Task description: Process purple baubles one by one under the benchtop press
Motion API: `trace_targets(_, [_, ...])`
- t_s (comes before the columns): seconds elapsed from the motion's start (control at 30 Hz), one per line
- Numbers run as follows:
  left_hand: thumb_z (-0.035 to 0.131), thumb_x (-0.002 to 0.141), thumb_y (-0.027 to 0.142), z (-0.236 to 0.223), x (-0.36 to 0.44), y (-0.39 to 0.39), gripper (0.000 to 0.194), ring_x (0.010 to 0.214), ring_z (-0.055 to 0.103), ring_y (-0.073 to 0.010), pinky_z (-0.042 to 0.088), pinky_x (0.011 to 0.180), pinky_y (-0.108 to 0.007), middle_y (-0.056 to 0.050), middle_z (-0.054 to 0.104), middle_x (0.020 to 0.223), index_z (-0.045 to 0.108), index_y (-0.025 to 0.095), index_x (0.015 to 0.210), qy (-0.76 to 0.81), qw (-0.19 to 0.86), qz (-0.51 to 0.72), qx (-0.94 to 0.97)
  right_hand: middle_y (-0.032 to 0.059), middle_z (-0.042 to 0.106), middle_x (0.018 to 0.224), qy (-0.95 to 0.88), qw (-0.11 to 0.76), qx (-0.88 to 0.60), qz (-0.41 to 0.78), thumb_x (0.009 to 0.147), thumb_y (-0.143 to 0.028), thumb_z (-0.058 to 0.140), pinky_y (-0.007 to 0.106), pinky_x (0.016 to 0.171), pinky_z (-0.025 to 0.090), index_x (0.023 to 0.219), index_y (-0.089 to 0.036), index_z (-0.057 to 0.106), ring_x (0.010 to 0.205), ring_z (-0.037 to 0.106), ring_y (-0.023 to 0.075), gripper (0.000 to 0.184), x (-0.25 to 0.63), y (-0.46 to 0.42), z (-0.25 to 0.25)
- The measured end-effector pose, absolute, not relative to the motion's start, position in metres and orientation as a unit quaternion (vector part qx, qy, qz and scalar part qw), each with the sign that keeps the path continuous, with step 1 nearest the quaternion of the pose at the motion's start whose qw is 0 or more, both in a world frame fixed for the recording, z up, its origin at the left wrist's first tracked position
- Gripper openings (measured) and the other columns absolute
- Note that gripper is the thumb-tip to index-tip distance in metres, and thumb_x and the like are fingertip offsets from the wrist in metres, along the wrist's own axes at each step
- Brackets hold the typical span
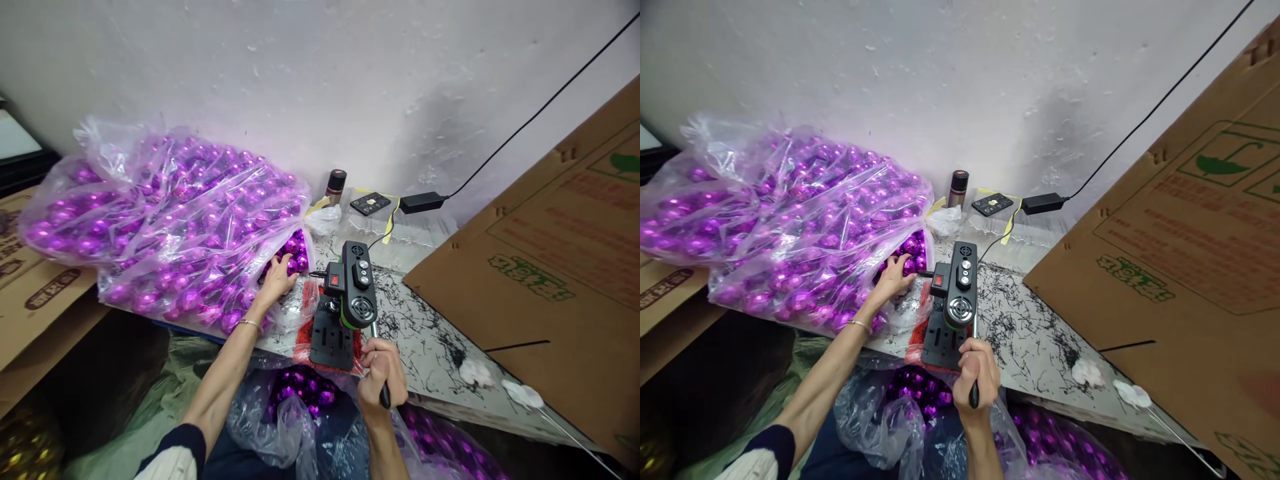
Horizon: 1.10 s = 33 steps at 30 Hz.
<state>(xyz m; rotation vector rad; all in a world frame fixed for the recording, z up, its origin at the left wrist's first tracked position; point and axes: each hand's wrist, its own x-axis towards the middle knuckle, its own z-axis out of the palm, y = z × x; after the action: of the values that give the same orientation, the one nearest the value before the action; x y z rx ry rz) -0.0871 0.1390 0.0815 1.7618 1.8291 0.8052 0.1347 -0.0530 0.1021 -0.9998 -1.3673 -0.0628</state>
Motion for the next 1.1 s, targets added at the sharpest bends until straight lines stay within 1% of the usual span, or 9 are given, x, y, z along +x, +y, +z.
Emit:
trace_targets(0.1, [0.09, 0.08, 0.043, 0.089, -0.1, 0.113, 0.071, 0.123, 0.073, -0.0367, 0.058, 0.111, -0.053, -0.014, 0.068, 0.136, 0.065, 0.024, 0.143, 0.592, 0.36, 0.436, 0.574, -0.0026, 0.061, 0.071, -0.606, 0.66, -0.444, -0.025, 0.11, -0.012, 0.047, 0.03, 0.063, 0.048, 0.074, -0.023, 0.055, 0.069, 0.065, 0.014, 0.038, 0.134, -0.053, 0.107])
trace_targets(0.23, [0.092, 0.076, 0.054, 0.097, -0.103, 0.058, 0.078, 0.104, 0.075, -0.0256, 0.062, 0.089, -0.036, -0.008, 0.076, 0.121, 0.062, 0.024, 0.141, 0.491, 0.513, 0.556, 0.432, -0.0036, 0.056, 0.065, -0.59, 0.67, -0.45, -0.014, 0.112, -0.016, 0.047, 0.029, 0.061, 0.045, 0.071, -0.024, 0.052, 0.067, 0.065, 0.014, 0.042, 0.129, -0.051, 0.122])
trace_targets(0.3, [0.092, 0.076, 0.055, 0.098, -0.096, 0.031, 0.07, 0.094, 0.074, -0.0218, 0.061, 0.08, -0.032, -0.006, 0.077, 0.116, 0.066, 0.024, 0.134, 0.449, 0.586, 0.563, 0.371, -0.0036, 0.055, 0.063, -0.572, 0.683, -0.454, -0.012, 0.112, -0.018, 0.047, 0.03, 0.06, 0.043, 0.07, -0.024, 0.052, 0.065, 0.064, 0.014, 0.043, 0.126, -0.05, 0.133])
trace_targets(0.4, [0.089, 0.08, 0.059, 0.094, -0.081, 0.004, 0.06, 0.09, 0.076, -0.0212, 0.063, 0.078, -0.032, -0.006, 0.08, 0.111, 0.072, 0.022, 0.125, 0.394, 0.684, 0.532, 0.305, -0.003, 0.056, 0.064, -0.551, 0.692, -0.466, -0.003, 0.113, -0.02, 0.049, 0.031, 0.059, 0.042, 0.069, -0.024, 0.053, 0.063, 0.061, 0.014, 0.044, 0.121, -0.048, 0.149])
trace_targets(0.5, [0.091, 0.08, 0.06, 0.08, -0.064, -0.006, 0.065, 0.086, 0.079, -0.0225, 0.065, 0.078, -0.034, -0.006, 0.082, 0.105, 0.072, 0.021, 0.128, 0.384, 0.729, 0.494, 0.277, -0.0025, 0.057, 0.065, -0.555, 0.684, -0.473, 0.012, 0.113, -0.021, 0.049, 0.031, 0.06, 0.043, 0.069, -0.024, 0.052, 0.065, 0.062, 0.0139, 0.045, 0.12, -0.047, 0.159])
trace_targets(0.6, [0.093, 0.079, 0.061, 0.06, -0.047, -0.006, 0.076, 0.098, 0.081, -0.025, 0.065, 0.088, -0.036, -0.007, 0.083, 0.118, 0.069, 0.022, 0.14, 0.432, 0.687, 0.494, 0.313, -0.0028, 0.057, 0.066, -0.567, 0.677, -0.469, 0.013, 0.114, -0.02, 0.046, 0.03, 0.062, 0.044, 0.07, -0.024, 0.051, 0.066, 0.062, 0.0132, 0.044, 0.121, -0.047, 0.162])
trace_targets(0.77, [0.094, 0.074, 0.064, 0.025, -0.028, -0.003, 0.074, 0.129, 0.074, -0.0356, 0.052, 0.12, -0.052, -0.012, 0.081, 0.132, 0.076, 0.022, 0.132, 0.514, 0.516, 0.465, 0.503, -0.0035, 0.059, 0.07, -0.583, 0.669, -0.461, 0.008, 0.113, -0.017, 0.045, 0.029, 0.064, 0.046, 0.075, -0.024, 0.054, 0.069, 0.062, 0.0123, 0.04, 0.124, -0.049, 0.159])
trace_targets(0.87, [0.095, 0.079, 0.06, 0.009, -0.026, -0.002, 0.07, 0.131, 0.072, -0.0388, 0.051, 0.12, -0.058, -0.013, 0.081, 0.133, 0.076, 0.025, 0.136, 0.527, 0.405, 0.438, 0.605, -0.0033, 0.06, 0.071, -0.588, 0.663, -0.463, 0.0, 0.112, -0.015, 0.045, 0.029, 0.063, 0.046, 0.077, -0.024, 0.055, 0.069, 0.062, 0.0123, 0.038, 0.124, -0.05, 0.156])
trace_targets(1.1, [0.087, 0.093, 0.053, -0.001, -0.011, 0.003, 0.064, 0.124, 0.076, -0.035, 0.057, 0.113, -0.052, -0.014, 0.081, 0.131, 0.068, 0.022, 0.145, 0.488, 0.238, 0.41, 0.733, -0.0025, 0.06, 0.071, -0.588, 0.657, -0.471, -0.017, 0.111, -0.014, 0.045, 0.031, 0.059, 0.044, 0.076, -0.024, 0.054, 0.067, 0.062, 0.0136, 0.037, 0.124, -0.052, 0.154])
